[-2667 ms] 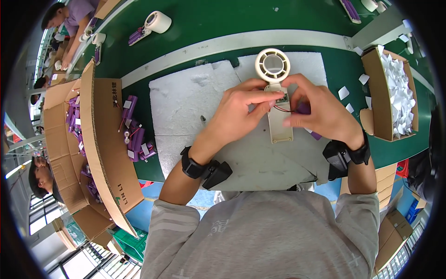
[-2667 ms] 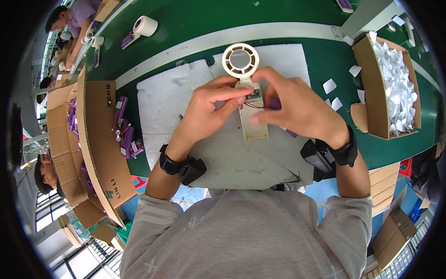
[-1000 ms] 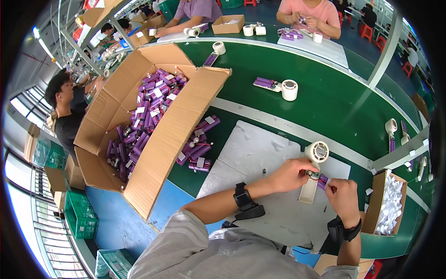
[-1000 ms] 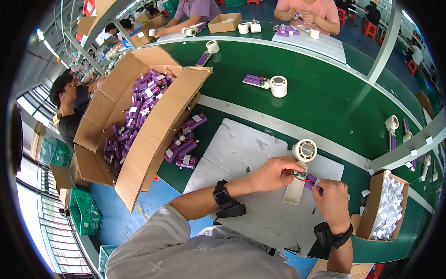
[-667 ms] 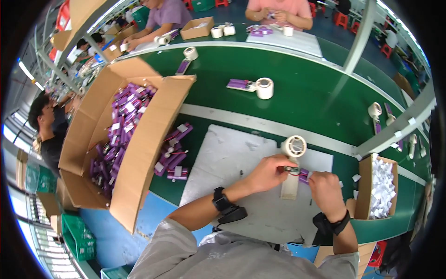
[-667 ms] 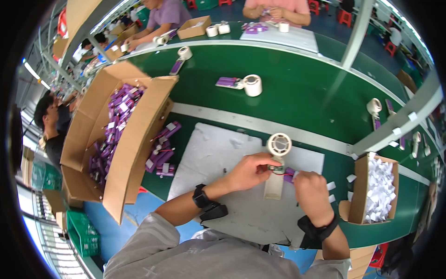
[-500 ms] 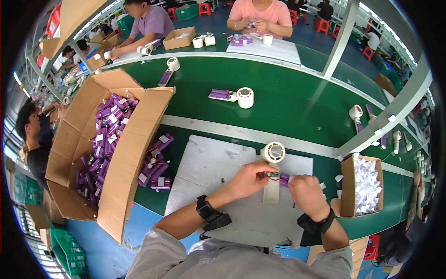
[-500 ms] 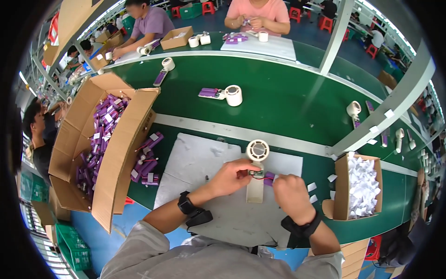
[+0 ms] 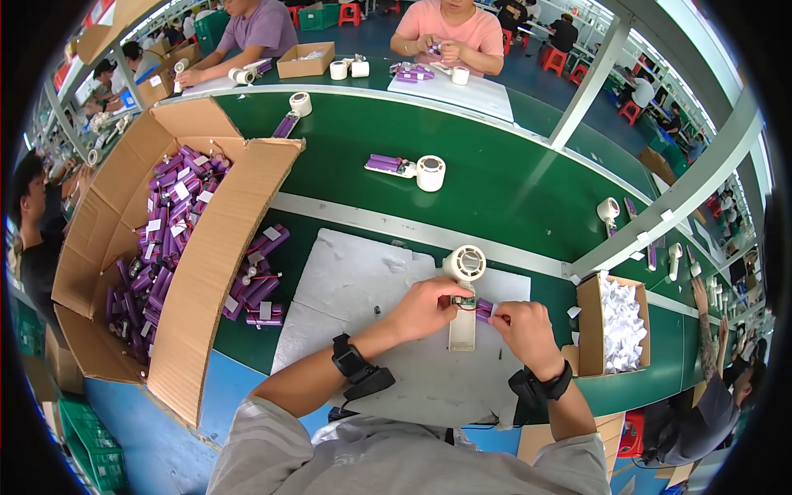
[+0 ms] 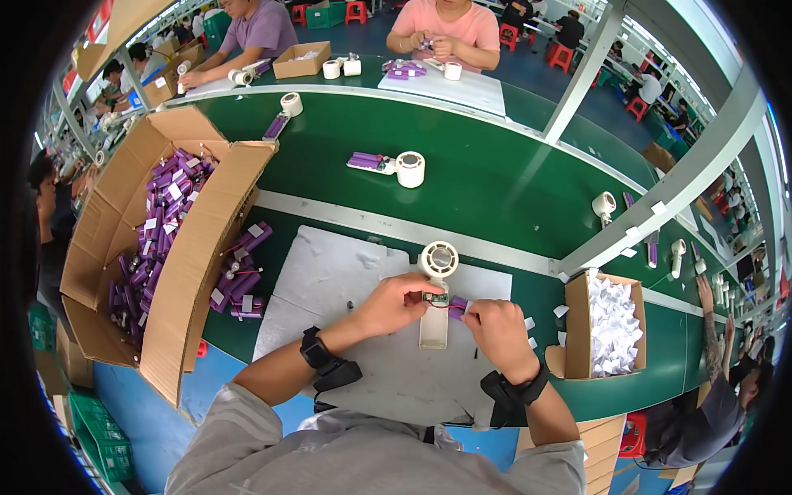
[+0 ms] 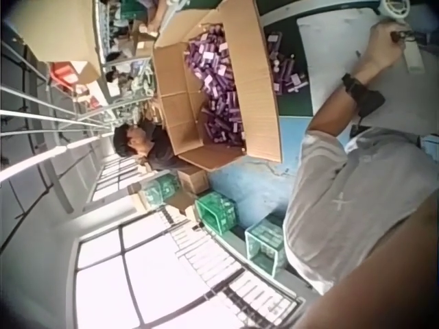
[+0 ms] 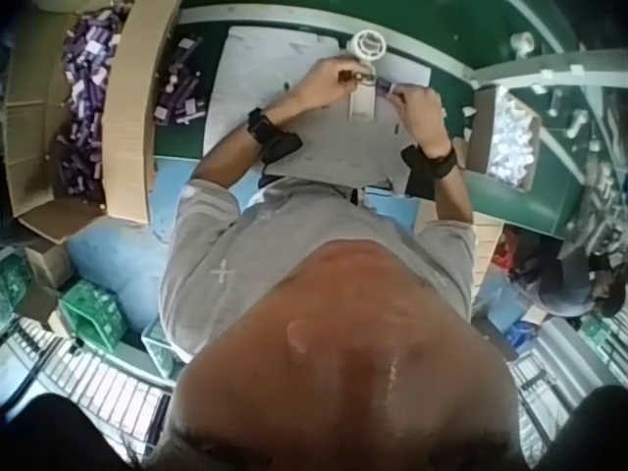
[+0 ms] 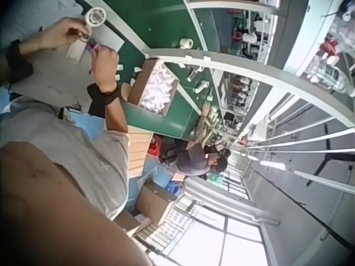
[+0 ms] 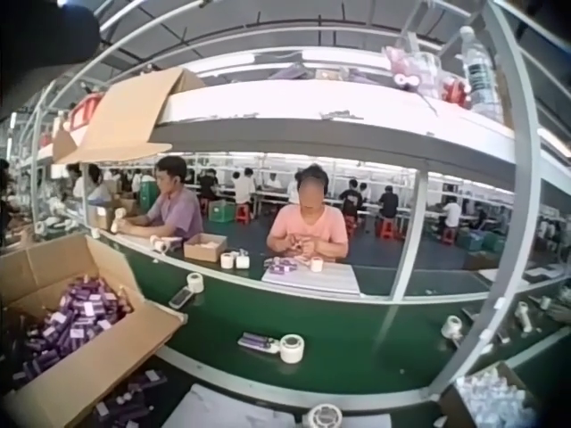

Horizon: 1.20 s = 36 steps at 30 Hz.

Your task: The person assembles handheld fans by connecting battery wires to a circuit board and pressing them into the fan housing. They repeat this process for multiple units, placing each partially assembled fan on the table or conveyor belt.

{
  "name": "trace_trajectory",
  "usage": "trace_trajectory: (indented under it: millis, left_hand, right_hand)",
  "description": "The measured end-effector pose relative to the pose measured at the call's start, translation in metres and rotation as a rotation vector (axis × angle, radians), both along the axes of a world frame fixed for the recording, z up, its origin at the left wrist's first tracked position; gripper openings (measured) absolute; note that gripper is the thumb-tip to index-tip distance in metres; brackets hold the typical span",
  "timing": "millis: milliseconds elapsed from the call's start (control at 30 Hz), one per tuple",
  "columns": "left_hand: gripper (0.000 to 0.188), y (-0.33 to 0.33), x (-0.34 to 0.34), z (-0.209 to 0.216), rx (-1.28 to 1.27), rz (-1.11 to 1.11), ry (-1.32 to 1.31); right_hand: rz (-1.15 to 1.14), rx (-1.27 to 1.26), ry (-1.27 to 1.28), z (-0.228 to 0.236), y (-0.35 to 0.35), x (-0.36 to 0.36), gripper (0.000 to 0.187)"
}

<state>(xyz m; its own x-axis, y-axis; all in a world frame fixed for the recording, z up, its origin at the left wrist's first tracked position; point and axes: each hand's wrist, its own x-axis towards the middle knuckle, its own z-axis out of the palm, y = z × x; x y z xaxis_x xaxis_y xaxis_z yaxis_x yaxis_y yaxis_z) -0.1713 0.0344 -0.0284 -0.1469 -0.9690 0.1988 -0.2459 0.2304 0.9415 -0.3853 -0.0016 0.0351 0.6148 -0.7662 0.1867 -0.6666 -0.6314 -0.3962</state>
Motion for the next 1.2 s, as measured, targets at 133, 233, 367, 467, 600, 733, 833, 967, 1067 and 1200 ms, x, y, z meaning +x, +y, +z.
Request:
trace_trajectory:
  millis: [133, 233, 367, 467, 600, 733, 833, 967, 1067, 1200]
  left_hand:
    - [0.035, -0.001, -0.002, -0.001, -0.008, 0.026, 0.004]
    - [0.036, -0.001, -0.005, 0.000, 0.005, 0.059, -0.006]
    - [0.036, 0.001, -0.006, -0.002, -0.023, 0.078, 0.004]
    - [0.035, 0.002, -0.004, 0.000, 0.002, 0.078, 0.014]
    - [0.035, 0.002, 0.002, 0.005, 0.043, 0.081, -0.005]
    - [0.035, 0.001, -0.005, 0.001, 0.026, 0.077, -0.004]
    - [0.035, 0.000, 0.002, 0.004, 0.019, 0.069, -0.011]
    - [0.036, 0.005, -0.001, 0.006, 0.069, 0.042, -0.017]
    - [0.036, 0.005, 0.000, 0.008, 0.071, 0.035, -0.017]
    - [0.037, 0.004, 0.002, 0.010, 0.083, 0.013, -0.003]
  right_hand:
    - [0.015, -0.039, -0.019, -0.004, 0.001, 0.000, 0.008]
    - [0.019, -0.001, 0.003, -0.002, 0.001, 0.000, 0.005]
    - [0.100, -0.029, 0.031, -0.015, -0.003, -0.004, 0.007]
    - [0.129, -0.054, 0.061, -0.020, -0.002, -0.004, 0.010]
    - [0.109, -0.041, 0.092, -0.023, 0.000, 0.001, 0.011]
    - [0.106, -0.012, 0.025, -0.018, 0.001, -0.008, 0.010]
    - [0.105, -0.029, -0.084, -0.014, 0.000, -0.011, 0.008]
    - [0.050, -0.061, 0.040, -0.012, 0.010, 0.000, 0.010]
    - [0.078, -0.158, 0.046, -0.015, 0.010, -0.001, 0.012]
    - [0.111, -0.050, -0.007, -0.016, 0.005, -0.004, 0.009]
